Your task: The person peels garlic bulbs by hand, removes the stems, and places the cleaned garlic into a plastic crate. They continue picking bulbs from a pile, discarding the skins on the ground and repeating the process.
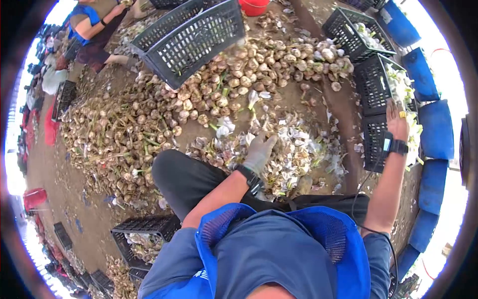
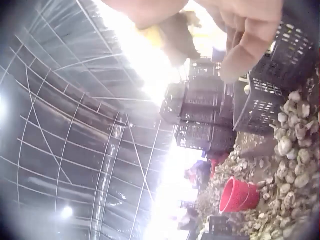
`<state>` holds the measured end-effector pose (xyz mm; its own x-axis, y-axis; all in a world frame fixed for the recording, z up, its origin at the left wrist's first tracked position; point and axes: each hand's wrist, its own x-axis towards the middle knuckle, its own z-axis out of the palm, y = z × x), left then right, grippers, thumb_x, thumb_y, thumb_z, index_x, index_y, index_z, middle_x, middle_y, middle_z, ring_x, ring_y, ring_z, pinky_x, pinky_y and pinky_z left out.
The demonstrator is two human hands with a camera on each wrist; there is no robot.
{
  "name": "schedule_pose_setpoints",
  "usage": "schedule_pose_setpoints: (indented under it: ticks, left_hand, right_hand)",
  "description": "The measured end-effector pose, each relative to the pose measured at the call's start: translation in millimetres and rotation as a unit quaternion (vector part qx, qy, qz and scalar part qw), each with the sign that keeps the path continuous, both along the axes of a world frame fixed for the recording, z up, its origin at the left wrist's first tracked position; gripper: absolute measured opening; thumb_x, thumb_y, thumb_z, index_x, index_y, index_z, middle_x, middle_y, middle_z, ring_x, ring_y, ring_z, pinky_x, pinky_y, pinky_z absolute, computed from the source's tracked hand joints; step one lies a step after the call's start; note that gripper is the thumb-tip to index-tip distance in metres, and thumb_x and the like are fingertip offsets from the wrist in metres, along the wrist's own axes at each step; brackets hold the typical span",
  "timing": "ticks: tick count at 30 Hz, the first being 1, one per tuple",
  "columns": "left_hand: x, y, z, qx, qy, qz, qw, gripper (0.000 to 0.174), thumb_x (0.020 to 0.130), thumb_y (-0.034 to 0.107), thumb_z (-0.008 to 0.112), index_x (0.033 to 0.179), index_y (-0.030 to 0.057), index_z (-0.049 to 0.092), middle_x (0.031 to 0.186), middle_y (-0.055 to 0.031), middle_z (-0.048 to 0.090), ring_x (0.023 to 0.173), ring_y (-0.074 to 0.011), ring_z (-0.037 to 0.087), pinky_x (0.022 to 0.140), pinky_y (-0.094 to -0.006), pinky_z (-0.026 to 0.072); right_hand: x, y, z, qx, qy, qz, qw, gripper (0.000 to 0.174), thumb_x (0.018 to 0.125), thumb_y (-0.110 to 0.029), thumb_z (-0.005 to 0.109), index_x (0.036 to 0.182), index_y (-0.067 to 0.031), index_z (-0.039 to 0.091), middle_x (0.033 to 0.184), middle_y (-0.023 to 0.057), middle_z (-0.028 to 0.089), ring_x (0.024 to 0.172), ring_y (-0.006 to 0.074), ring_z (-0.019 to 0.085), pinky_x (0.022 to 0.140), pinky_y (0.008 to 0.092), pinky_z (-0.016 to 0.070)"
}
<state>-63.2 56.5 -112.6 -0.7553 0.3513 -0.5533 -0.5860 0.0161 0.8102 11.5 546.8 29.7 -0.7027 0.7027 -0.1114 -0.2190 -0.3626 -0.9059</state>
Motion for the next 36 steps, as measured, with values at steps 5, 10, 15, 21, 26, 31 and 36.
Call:
schedule_pose_setpoints:
  ticks: [5, 10, 15, 21, 26, 31, 36]
  left_hand:
    - [-73.2, -8.3, -66.0, -0.194, 0.130, 0.051, 0.971, 0.030, 0.093, 0.018, 0.068, 0.120, 0.0064, 0.067, 0.088, -0.0063, 0.069, 0.066, -0.0143, 0.059, 0.061, -0.0317, 0.0517]
    - [-144.3, -64.9, -191.3, -0.380, 0.159, 0.114, 0.904, 0.036, 0.092, 0.018, 0.066, 0.126, 0.0045, 0.065, 0.100, -0.0139, 0.072, 0.076, -0.0231, 0.069, 0.066, -0.0366, 0.0575]
    - [-184.0, -85.9, -232.5, -0.424, 0.142, 0.090, 0.890, 0.047, 0.088, 0.029, 0.069, 0.128, 0.0043, 0.067, 0.123, -0.0221, 0.067, 0.112, -0.0378, 0.065, 0.097, -0.0450, 0.0515]
    - [-207.7, -79.2, -195.5, -0.439, 0.091, 0.013, 0.894, 0.036, 0.088, 0.023, 0.071, 0.119, 0.0036, 0.071, 0.105, -0.0211, 0.072, 0.092, -0.0342, 0.072, 0.080, -0.0424, 0.0579]
    - [-192.5, -74.5, -188.5, -0.228, 0.061, 0.178, 0.955, 0.030, 0.094, 0.013, 0.070, 0.120, -0.0017, 0.066, 0.084, -0.0120, 0.070, 0.054, -0.0209, 0.063, 0.045, -0.0339, 0.0520]
    - [-115.9, -10.2, -29.7, 0.012, 0.048, -0.009, 0.999, 0.015, 0.089, 0.013, 0.075, 0.102, 0.0073, 0.074, 0.092, -0.0034, 0.072, 0.080, -0.0145, 0.066, 0.070, -0.0311, 0.0560]
    - [-35.3, -1.5, 48.0, -0.056, 0.301, -0.127, 0.944, 0.037, 0.091, 0.034, 0.074, 0.115, 0.0067, 0.069, 0.103, -0.0079, 0.070, 0.103, -0.0199, 0.064, 0.088, -0.0375, 0.0545]
  right_hand:
    - [11.9, -179.9, 15.6, 0.202, -0.134, 0.133, 0.961, 0.029, 0.103, -0.006, 0.046, 0.127, -0.0012, 0.062, 0.099, 0.0047, 0.066, 0.075, 0.0057, 0.059, 0.059, 0.0192, 0.0458]
    - [52.6, -276.4, -33.9, 0.048, -0.271, 0.231, 0.933, 0.022, 0.100, -0.002, 0.055, 0.118, 0.0014, 0.066, 0.094, 0.0049, 0.069, 0.074, 0.0059, 0.061, 0.064, 0.0226, 0.0493]
    - [33.7, -300.1, -30.8, 0.147, -0.377, 0.338, 0.850, 0.027, 0.098, -0.005, 0.062, 0.123, 0.0033, 0.066, 0.109, 0.0077, 0.071, 0.097, 0.0143, 0.066, 0.087, 0.0278, 0.0520]
    - [31.0, -299.0, -40.3, 0.175, -0.376, 0.313, 0.854, 0.026, 0.097, -0.005, 0.064, 0.122, 0.0028, 0.066, 0.105, 0.0091, 0.071, 0.095, 0.0138, 0.065, 0.086, 0.0290, 0.0520]
    - [18.1, -299.6, -39.8, 0.151, -0.373, 0.299, 0.865, 0.024, 0.097, -0.005, 0.064, 0.120, 0.0020, 0.067, 0.101, 0.0081, 0.071, 0.092, 0.0148, 0.066, 0.083, 0.0301, 0.0527]
    - [3.4, -317.4, -62.0, 0.190, -0.270, 0.254, 0.909, 0.028, 0.095, -0.003, 0.065, 0.123, 0.0013, 0.064, 0.105, 0.0102, 0.071, 0.094, 0.0160, 0.067, 0.085, 0.0314, 0.0528]
    - [-6.9, -327.0, -90.6, 0.230, -0.179, 0.209, 0.933, 0.039, 0.098, -0.002, 0.058, 0.137, 0.0044, 0.056, 0.121, 0.0107, 0.067, 0.111, 0.0193, 0.064, 0.092, 0.0326, 0.0533]
